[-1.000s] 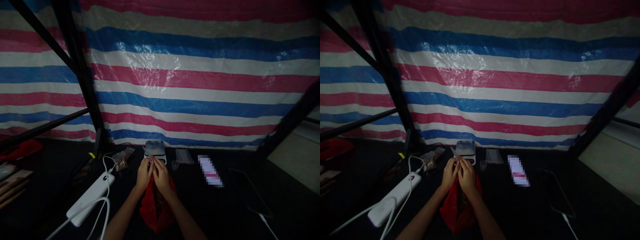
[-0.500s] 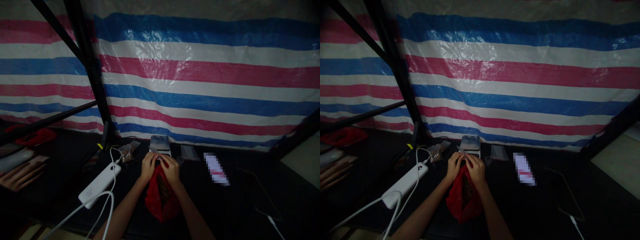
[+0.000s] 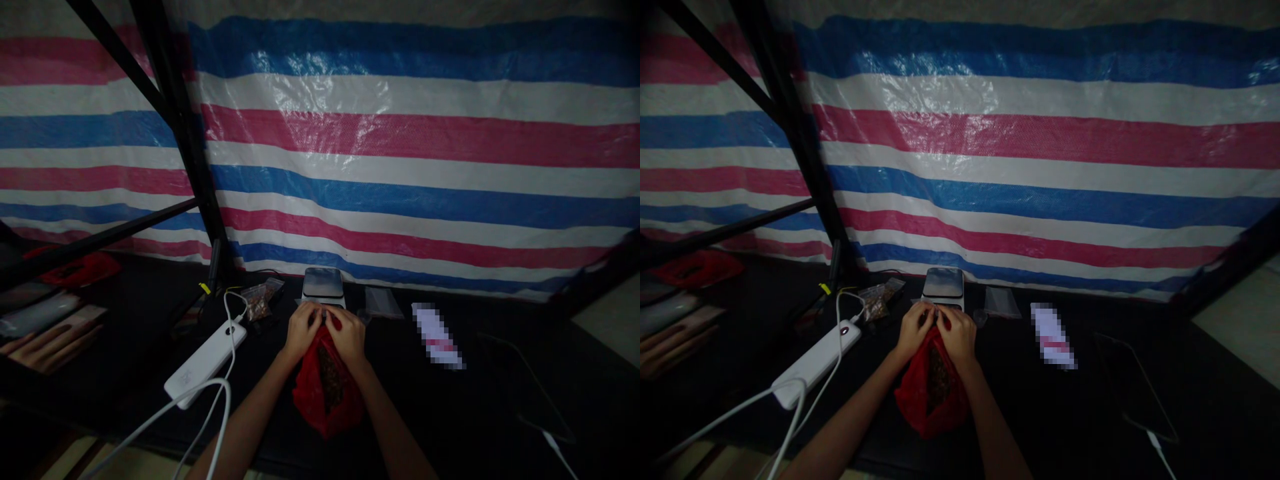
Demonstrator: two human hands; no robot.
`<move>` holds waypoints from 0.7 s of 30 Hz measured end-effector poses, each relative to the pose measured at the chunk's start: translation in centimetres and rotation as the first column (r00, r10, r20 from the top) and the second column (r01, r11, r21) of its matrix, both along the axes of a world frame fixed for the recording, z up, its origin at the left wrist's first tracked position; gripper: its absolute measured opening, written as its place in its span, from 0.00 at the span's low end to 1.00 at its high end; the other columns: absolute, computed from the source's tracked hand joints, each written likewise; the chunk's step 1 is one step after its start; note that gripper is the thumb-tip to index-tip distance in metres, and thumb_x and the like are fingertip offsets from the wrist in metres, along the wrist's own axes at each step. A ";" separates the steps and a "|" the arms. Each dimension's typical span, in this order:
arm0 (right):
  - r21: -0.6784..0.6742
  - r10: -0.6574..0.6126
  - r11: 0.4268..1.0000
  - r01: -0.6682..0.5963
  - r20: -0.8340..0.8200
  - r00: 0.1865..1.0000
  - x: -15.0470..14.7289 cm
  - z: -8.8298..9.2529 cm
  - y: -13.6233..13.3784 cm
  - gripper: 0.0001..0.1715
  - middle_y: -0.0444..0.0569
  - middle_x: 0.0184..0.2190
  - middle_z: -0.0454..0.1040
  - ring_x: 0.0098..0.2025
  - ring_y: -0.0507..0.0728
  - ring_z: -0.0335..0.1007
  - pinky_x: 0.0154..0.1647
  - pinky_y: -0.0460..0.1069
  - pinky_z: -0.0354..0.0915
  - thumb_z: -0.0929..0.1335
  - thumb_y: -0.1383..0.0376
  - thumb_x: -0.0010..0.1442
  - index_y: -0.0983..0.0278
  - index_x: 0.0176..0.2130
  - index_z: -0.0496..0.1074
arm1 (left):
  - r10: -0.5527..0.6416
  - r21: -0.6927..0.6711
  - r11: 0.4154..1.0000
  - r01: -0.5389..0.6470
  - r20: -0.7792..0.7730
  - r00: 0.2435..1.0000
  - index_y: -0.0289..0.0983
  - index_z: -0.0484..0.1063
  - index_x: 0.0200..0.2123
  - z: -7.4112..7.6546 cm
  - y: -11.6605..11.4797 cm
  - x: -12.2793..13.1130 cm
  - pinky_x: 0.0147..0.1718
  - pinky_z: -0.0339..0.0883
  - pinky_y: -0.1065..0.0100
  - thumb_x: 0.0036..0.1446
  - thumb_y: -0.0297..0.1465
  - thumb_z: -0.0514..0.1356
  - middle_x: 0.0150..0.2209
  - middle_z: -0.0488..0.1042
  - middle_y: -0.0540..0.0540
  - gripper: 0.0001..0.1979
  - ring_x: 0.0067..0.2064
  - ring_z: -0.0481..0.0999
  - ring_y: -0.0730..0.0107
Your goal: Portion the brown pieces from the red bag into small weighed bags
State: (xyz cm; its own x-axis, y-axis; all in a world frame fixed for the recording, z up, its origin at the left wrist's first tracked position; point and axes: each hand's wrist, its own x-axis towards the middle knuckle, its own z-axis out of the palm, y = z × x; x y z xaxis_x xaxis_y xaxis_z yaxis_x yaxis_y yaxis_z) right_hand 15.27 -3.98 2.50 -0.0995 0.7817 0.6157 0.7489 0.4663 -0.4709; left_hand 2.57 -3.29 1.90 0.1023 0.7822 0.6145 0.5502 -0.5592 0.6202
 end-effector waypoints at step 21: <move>-0.049 -0.098 0.994 0.099 0.029 0.995 0.2 -0.3 0.2 0.12 0.46 0.29 0.76 0.30 0.53 0.72 0.31 0.43 0.61 0.61 0.63 0.56 0.60 0.34 0.73 | -0.046 0.044 0.998 0.054 -0.164 0.985 0.36 0.68 0.34 0.2 -0.3 -0.4 0.38 0.64 0.66 0.57 0.29 0.47 0.33 0.72 0.44 0.10 0.36 0.70 0.68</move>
State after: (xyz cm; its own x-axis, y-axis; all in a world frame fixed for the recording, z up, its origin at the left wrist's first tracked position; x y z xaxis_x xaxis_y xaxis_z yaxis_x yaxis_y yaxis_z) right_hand 15.47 -3.75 2.22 -0.0363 0.8184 0.5735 0.8024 0.3659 -0.4714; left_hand 2.18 -3.61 2.08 0.2422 0.7437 0.6231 0.6119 -0.6154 0.4968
